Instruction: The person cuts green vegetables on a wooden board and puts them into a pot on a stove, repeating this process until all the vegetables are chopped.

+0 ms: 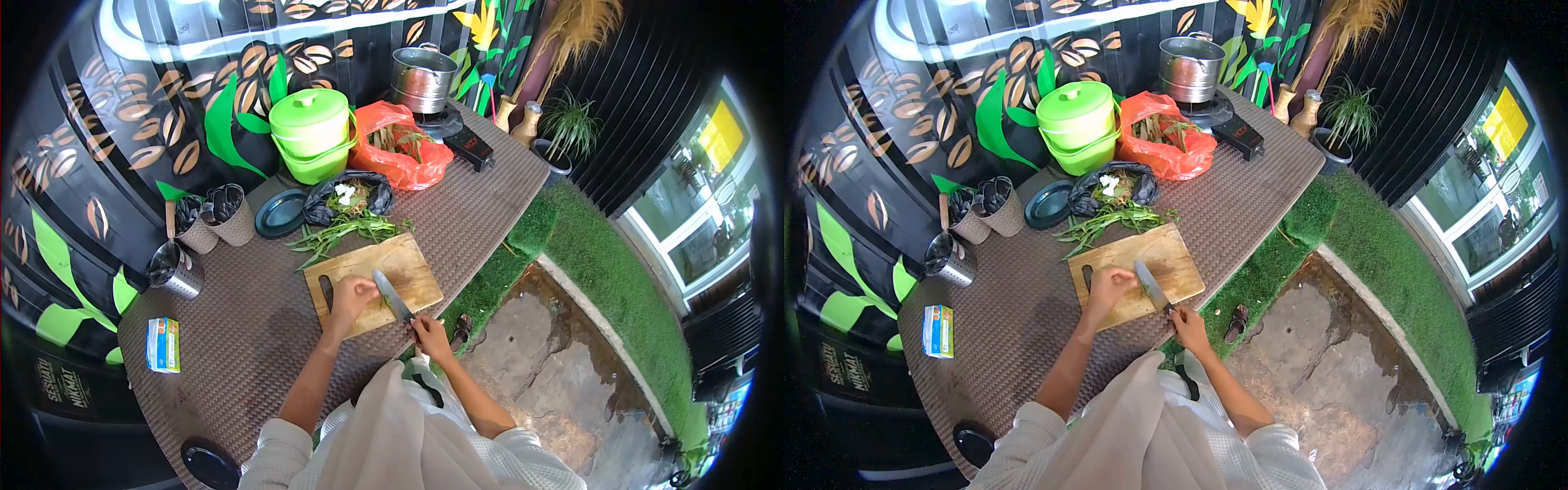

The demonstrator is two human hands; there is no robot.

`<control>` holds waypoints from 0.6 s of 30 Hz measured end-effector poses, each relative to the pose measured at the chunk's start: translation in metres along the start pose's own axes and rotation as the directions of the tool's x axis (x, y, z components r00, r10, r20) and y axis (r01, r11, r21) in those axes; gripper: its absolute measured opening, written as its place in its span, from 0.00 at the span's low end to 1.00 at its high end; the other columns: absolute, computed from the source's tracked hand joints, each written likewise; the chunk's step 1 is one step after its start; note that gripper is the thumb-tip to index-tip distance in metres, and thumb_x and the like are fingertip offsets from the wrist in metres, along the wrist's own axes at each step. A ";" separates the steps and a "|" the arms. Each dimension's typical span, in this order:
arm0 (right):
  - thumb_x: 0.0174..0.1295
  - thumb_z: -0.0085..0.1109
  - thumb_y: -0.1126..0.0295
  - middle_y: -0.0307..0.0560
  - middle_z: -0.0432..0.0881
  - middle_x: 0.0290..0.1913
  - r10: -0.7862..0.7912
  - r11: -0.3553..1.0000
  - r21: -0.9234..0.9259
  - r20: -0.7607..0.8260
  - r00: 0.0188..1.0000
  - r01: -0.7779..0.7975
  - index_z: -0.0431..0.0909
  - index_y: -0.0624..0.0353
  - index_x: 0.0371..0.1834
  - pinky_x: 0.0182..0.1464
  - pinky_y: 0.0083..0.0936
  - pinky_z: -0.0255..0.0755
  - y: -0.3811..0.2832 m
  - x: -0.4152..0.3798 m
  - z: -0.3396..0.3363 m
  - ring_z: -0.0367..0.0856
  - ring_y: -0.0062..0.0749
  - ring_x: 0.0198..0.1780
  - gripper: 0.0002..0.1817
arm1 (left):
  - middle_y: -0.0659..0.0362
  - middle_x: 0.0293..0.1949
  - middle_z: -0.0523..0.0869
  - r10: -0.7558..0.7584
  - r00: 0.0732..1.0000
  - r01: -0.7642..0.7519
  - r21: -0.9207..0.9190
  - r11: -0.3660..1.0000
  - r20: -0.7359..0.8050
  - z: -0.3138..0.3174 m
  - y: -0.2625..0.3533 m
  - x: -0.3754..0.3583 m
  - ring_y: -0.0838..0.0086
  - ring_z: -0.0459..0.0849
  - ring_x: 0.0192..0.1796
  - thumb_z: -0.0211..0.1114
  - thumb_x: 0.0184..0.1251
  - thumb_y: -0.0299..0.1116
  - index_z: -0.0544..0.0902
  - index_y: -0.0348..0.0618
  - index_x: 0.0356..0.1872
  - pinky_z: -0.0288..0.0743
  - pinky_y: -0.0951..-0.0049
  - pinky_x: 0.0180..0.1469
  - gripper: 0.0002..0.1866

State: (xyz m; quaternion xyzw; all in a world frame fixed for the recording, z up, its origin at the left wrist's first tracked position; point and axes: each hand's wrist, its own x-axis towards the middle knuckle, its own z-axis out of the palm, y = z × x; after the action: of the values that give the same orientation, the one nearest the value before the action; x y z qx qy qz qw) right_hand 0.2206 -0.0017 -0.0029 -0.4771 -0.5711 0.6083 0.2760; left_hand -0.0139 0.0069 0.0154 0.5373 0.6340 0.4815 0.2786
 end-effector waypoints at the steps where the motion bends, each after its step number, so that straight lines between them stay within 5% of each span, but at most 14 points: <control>1: 0.67 0.52 0.63 0.41 0.75 0.16 -0.125 0.968 -0.228 -0.081 0.989 0.104 0.76 0.63 0.34 0.17 0.21 0.62 0.007 -0.001 0.001 0.70 0.22 0.14 0.13 | 0.54 0.27 0.83 -0.001 1.000 0.001 0.000 1.000 0.000 -0.003 0.004 -0.006 0.67 0.80 0.31 0.77 0.43 0.31 0.85 0.38 0.29 0.73 0.71 0.36 0.12; 7: 0.65 0.56 0.64 0.47 0.77 0.17 -0.392 0.831 -0.492 -0.185 0.901 0.260 0.77 0.64 0.35 0.22 0.27 0.66 0.026 -0.007 0.018 0.75 0.27 0.17 0.12 | 0.51 0.29 0.86 -0.063 0.993 0.045 0.186 0.981 0.095 0.005 0.000 -0.024 0.67 0.81 0.29 0.76 0.42 0.29 0.87 0.37 0.29 0.75 0.72 0.36 0.11; 11: 0.66 0.55 0.64 0.47 0.78 0.18 -0.356 0.846 -0.479 -0.184 0.916 0.232 0.78 0.64 0.36 0.23 0.27 0.67 0.026 -0.010 0.027 0.75 0.28 0.17 0.12 | 0.50 0.29 0.86 -0.072 0.997 0.068 0.102 0.992 0.038 0.014 -0.014 -0.027 0.67 0.81 0.28 0.75 0.44 0.27 0.87 0.37 0.30 0.74 0.72 0.34 0.10; 18: 0.69 0.51 0.63 0.37 0.71 0.16 0.028 0.997 0.067 -0.011 1.000 -0.027 0.78 0.62 0.37 0.13 0.18 0.54 0.011 -0.015 0.023 0.65 0.17 0.12 0.12 | 0.56 0.25 0.84 -0.065 0.997 0.067 0.060 0.996 -0.033 0.008 0.008 -0.026 0.76 0.81 0.28 0.73 0.47 0.22 0.87 0.35 0.30 0.73 0.76 0.31 0.06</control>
State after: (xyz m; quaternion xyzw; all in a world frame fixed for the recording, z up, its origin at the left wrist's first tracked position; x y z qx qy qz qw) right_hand 0.2083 -0.0267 -0.0116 -0.4791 -0.5419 0.6281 0.2868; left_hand 0.0033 -0.0156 0.0151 0.5166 0.6702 0.4606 0.2680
